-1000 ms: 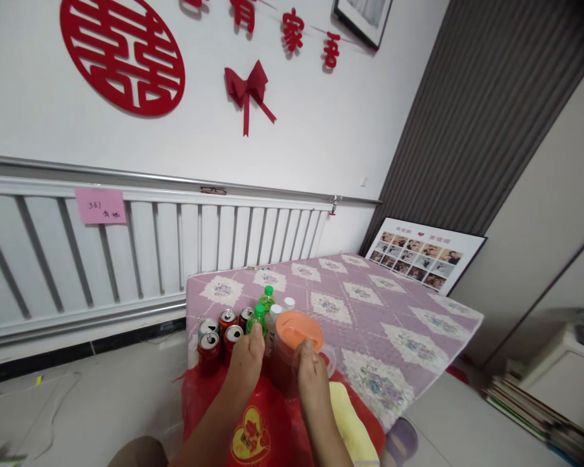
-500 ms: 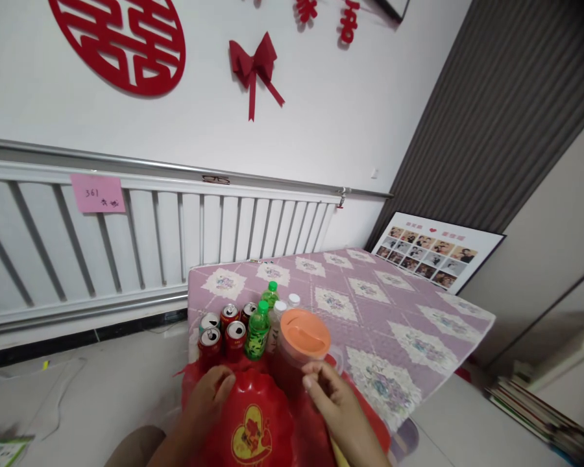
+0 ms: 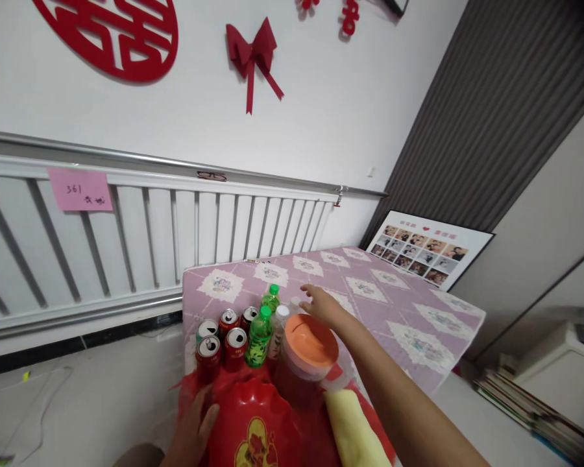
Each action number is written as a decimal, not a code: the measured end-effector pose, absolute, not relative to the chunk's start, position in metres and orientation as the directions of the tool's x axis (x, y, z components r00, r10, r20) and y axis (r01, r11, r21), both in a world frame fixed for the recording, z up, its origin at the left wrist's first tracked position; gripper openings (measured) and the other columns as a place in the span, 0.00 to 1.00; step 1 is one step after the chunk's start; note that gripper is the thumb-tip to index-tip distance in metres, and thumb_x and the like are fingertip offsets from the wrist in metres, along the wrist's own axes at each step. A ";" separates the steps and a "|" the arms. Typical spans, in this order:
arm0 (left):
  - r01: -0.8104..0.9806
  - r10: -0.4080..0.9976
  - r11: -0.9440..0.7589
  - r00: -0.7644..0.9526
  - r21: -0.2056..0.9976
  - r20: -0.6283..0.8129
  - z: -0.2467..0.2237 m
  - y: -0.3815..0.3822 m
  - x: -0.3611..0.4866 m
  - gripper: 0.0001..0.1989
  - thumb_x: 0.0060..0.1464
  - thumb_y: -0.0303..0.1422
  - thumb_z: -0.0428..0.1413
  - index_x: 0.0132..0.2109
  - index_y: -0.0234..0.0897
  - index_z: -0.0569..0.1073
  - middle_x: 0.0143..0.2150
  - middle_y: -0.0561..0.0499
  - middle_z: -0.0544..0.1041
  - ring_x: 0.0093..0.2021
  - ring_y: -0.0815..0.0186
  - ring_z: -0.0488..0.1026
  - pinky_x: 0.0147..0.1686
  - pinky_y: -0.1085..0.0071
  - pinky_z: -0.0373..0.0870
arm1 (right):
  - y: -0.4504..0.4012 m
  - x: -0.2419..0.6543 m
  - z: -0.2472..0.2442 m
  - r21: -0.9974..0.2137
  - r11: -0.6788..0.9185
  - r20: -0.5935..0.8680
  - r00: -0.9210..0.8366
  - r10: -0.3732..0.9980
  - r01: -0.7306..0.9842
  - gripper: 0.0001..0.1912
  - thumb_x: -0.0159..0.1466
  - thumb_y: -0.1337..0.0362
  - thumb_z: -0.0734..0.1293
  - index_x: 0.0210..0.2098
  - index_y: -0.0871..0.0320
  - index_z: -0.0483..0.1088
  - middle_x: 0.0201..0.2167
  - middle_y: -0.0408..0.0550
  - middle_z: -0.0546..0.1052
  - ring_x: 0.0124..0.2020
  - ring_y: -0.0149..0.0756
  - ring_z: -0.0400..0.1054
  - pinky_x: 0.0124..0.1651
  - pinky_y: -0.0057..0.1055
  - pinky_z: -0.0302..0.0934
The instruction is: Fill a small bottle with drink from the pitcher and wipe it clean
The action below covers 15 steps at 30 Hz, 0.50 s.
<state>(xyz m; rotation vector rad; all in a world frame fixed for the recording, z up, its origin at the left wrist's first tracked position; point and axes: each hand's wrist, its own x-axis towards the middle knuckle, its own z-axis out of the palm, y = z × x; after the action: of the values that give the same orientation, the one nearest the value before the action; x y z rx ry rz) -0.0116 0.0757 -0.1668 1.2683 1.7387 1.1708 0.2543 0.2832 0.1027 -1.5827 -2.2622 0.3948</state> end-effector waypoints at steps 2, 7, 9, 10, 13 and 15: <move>0.330 0.963 0.105 -0.269 0.938 -0.013 -0.175 0.075 -0.014 0.31 0.55 0.50 0.52 0.59 0.35 0.69 0.62 0.40 0.73 0.63 0.48 0.68 0.64 0.50 0.64 | 0.302 0.245 0.099 -0.347 0.330 0.045 -0.336 0.941 0.878 0.17 0.68 0.60 0.67 0.55 0.58 0.68 0.53 0.52 0.73 0.49 0.42 0.72 0.51 0.45 0.68; 0.263 0.974 0.050 -0.226 0.964 0.011 -0.196 0.076 -0.016 0.30 0.57 0.49 0.51 0.60 0.34 0.68 0.63 0.38 0.72 0.62 0.49 0.70 0.63 0.53 0.66 | 0.324 0.226 0.089 -0.209 0.325 -0.096 -0.350 0.932 0.922 0.17 0.69 0.58 0.66 0.55 0.57 0.68 0.54 0.51 0.72 0.49 0.42 0.71 0.50 0.45 0.69; 0.251 0.975 0.038 -0.223 0.967 0.019 -0.201 0.077 -0.017 0.30 0.57 0.49 0.52 0.60 0.35 0.69 0.62 0.39 0.73 0.62 0.50 0.70 0.63 0.54 0.66 | 0.325 0.222 0.085 -0.170 0.325 -0.130 -0.348 0.929 0.930 0.17 0.68 0.58 0.66 0.55 0.58 0.68 0.54 0.51 0.73 0.49 0.42 0.72 0.50 0.45 0.69; 0.259 0.977 0.040 -0.212 0.965 0.016 -0.203 0.077 -0.018 0.30 0.57 0.48 0.53 0.60 0.35 0.69 0.62 0.39 0.73 0.62 0.50 0.70 0.63 0.53 0.66 | 0.324 0.221 0.083 -0.153 0.325 -0.143 -0.346 0.927 0.933 0.17 0.69 0.58 0.66 0.55 0.58 0.68 0.54 0.51 0.73 0.49 0.42 0.72 0.50 0.45 0.69; 0.315 0.987 0.054 -0.161 0.948 -0.002 -0.205 0.076 -0.022 0.30 0.57 0.47 0.54 0.61 0.34 0.68 0.64 0.39 0.71 0.64 0.50 0.68 0.65 0.52 0.62 | 0.319 0.221 0.080 -0.110 0.320 -0.153 -0.334 0.930 0.941 0.17 0.69 0.58 0.66 0.54 0.59 0.69 0.53 0.50 0.73 0.48 0.43 0.72 0.49 0.44 0.69; 0.353 0.989 0.060 -0.148 0.934 -0.008 -0.203 0.075 -0.023 0.30 0.58 0.45 0.53 0.62 0.32 0.67 0.65 0.37 0.69 0.66 0.50 0.65 0.67 0.52 0.59 | 0.317 0.224 0.084 -0.083 0.312 -0.119 -0.320 0.940 0.946 0.17 0.69 0.58 0.66 0.54 0.58 0.69 0.53 0.49 0.73 0.48 0.43 0.72 0.49 0.43 0.70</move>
<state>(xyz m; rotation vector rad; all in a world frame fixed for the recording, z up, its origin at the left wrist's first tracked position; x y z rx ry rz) -0.0232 0.0746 -0.2026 1.3741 1.6041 1.0950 0.2240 0.3168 0.0835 -1.8585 -2.5833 0.2197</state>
